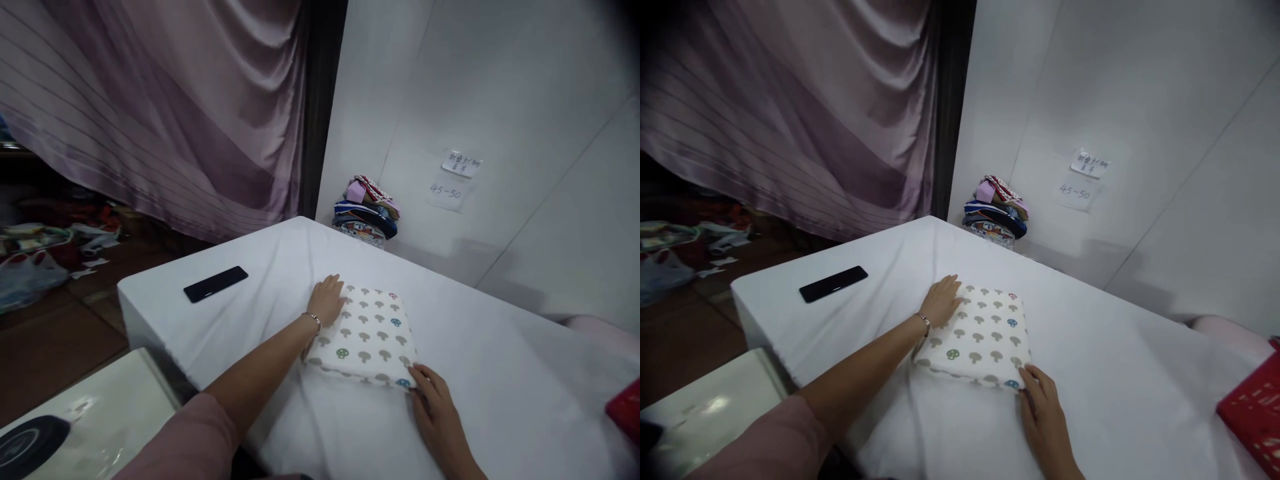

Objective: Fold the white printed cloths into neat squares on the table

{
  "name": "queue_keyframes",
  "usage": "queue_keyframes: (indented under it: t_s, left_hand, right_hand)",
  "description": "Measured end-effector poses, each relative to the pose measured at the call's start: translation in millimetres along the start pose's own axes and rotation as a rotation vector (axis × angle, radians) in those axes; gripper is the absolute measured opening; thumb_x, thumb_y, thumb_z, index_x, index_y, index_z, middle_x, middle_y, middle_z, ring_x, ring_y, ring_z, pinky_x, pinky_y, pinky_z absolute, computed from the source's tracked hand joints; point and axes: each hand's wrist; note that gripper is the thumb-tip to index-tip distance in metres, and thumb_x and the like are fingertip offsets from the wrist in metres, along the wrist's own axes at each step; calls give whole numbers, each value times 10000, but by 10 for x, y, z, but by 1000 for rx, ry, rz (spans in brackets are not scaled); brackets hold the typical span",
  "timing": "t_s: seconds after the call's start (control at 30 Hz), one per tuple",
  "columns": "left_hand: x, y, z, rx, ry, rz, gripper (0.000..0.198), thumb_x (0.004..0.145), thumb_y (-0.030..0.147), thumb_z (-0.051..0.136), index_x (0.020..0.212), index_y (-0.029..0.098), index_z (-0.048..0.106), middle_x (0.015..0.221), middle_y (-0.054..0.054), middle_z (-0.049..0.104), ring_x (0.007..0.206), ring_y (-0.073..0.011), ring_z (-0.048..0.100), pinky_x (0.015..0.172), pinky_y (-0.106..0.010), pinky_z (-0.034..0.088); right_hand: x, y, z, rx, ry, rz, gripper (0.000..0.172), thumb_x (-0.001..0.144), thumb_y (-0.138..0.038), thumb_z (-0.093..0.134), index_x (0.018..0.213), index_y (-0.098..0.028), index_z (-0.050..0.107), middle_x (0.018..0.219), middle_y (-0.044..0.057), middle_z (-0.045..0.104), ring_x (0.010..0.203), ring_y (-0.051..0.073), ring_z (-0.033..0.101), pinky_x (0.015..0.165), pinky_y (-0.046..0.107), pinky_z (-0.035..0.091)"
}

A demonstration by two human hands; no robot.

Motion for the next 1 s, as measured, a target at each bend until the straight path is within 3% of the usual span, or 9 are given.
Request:
queue_keyframes:
  t_s: [0.13, 0.37, 0.47, 0.53, 0.6, 0.67, 0.8, 0.9, 1.0]
  left_hand:
    - [-37, -108, 201, -30, -174, -44, 475, 886, 378, 310, 1331, 215, 328, 1485, -48, 194, 1354, -236, 148, 1044, -441, 237]
    - [-36, -198, 333, -67, -115, -44, 489, 888, 396, 283, 1346, 230, 324, 1489, -30, 187, 1354, -220, 149, 1051, -414, 231]
    - [-36, -198, 358, -66, -93, -43, 491, 888, 395, 277, 1345, 220, 328, 1488, -33, 188, 1355, -225, 147, 1054, -416, 226]
    - [-33, -204, 374, -65, -78, -33, 497, 885, 380, 281, 1341, 190, 339, 1483, -54, 203, 1356, -225, 147, 1067, -400, 213]
    - [-29, -214, 388, -61, -58, -8, 504, 883, 358, 283, 1336, 145, 347, 1474, -85, 223, 1357, -218, 151, 1084, -372, 191]
    - [-27, -228, 397, -58, -35, 15, 503, 885, 339, 278, 1329, 115, 351, 1465, -107, 238, 1356, -210, 162, 1099, -358, 167]
    - [-37, -255, 407, -57, -8, 42, 498, 896, 321, 250, 1323, 83, 348, 1450, -130, 267, 1352, -190, 183, 1110, -354, 157]
    - [-54, -268, 412, -61, 1, 54, 502, 902, 303, 226, 1318, 52, 351, 1441, -145, 280, 1351, -182, 189, 1117, -342, 151]
    - [-65, -274, 418, -66, 16, 66, 506, 904, 297, 221, 1312, 30, 358, 1435, -158, 287, 1349, -180, 195, 1122, -325, 142]
  right_hand:
    - [-7, -17, -13, 17, -8, 4, 369, 844, -270, 451, 1209, -296, 507, 1249, 55, 473, 1135, 215, 483, 911, 375, 474]
    - [89, -52, -182, 194, -50, 96, 299, 860, -282, 408, 1082, -249, 606, 1199, 76, 518, 1102, 212, 511, 857, 346, 498]
    - [319, -167, -266, 196, -56, 160, 295, 870, -362, 420, 1056, -245, 616, 1199, 84, 524, 1098, 228, 511, 747, 314, 532]
    - [554, -296, -259, 165, -66, 138, 325, 871, -389, 415, 1106, -247, 590, 1265, 80, 488, 1144, 238, 478, 755, 325, 528]
    - [837, -428, -184, 121, -101, 64, 371, 875, -398, 402, 1183, -243, 541, 1348, 71, 422, 1220, 240, 409, 874, 370, 480]
    - [1133, -509, -51, 64, -142, -17, 433, 878, -406, 395, 1257, -213, 477, 1417, 76, 337, 1295, 240, 308, 1013, 418, 352]
    - [1570, -407, 264, -98, -270, 12, 548, 882, -435, 376, 1339, -135, 361, 1463, 127, 234, 1355, 265, 148, 1068, 487, 188]
    - [1650, -199, 436, -162, -356, 137, 585, 889, -489, 325, 1369, -157, 300, 1474, 122, 199, 1356, 277, 132, 1032, 549, 192]
    - [1601, -66, 511, -164, -369, 157, 603, 889, -528, 277, 1385, -187, 263, 1491, 89, 145, 1364, 259, 100, 1023, 544, 205]
Point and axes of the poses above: each hand's wrist, its own x-axis towards the middle knuckle, its own z-axis out of the palm, y = z × x
